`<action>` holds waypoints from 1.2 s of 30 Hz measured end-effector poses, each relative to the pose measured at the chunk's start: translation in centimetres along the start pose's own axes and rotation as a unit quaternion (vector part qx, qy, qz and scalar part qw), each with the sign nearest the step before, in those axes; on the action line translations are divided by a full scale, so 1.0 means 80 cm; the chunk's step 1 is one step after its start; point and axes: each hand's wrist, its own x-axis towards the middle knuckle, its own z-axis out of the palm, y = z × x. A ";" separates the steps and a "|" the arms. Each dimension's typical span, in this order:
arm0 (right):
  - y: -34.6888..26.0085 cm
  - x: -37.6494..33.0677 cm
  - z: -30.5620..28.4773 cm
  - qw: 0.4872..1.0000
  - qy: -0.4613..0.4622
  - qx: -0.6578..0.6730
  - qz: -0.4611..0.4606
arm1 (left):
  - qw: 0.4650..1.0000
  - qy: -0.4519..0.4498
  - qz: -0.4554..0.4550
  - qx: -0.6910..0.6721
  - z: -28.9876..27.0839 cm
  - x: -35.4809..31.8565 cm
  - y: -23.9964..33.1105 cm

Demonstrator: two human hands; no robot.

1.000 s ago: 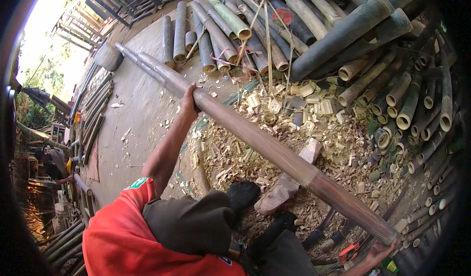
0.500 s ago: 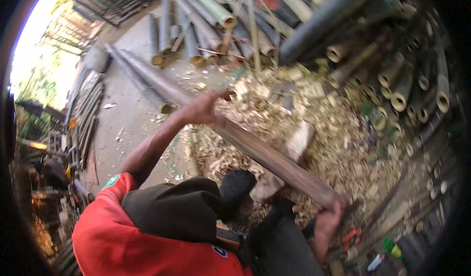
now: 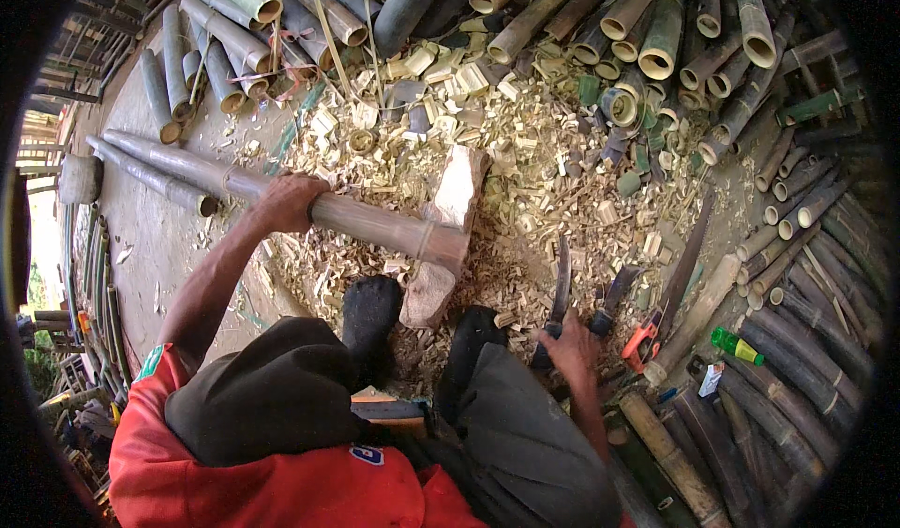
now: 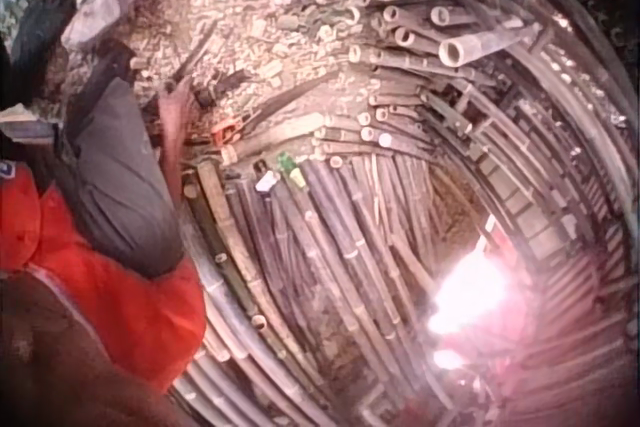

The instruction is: The person shaves a long bamboo pole using a metal blade while sitting on the ground, periodically rotating the pole to work on different sections.

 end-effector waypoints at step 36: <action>-0.178 -0.010 -0.100 0.933 0.100 -0.030 -0.343 | 1.000 -0.013 0.009 -0.014 0.019 0.025 0.011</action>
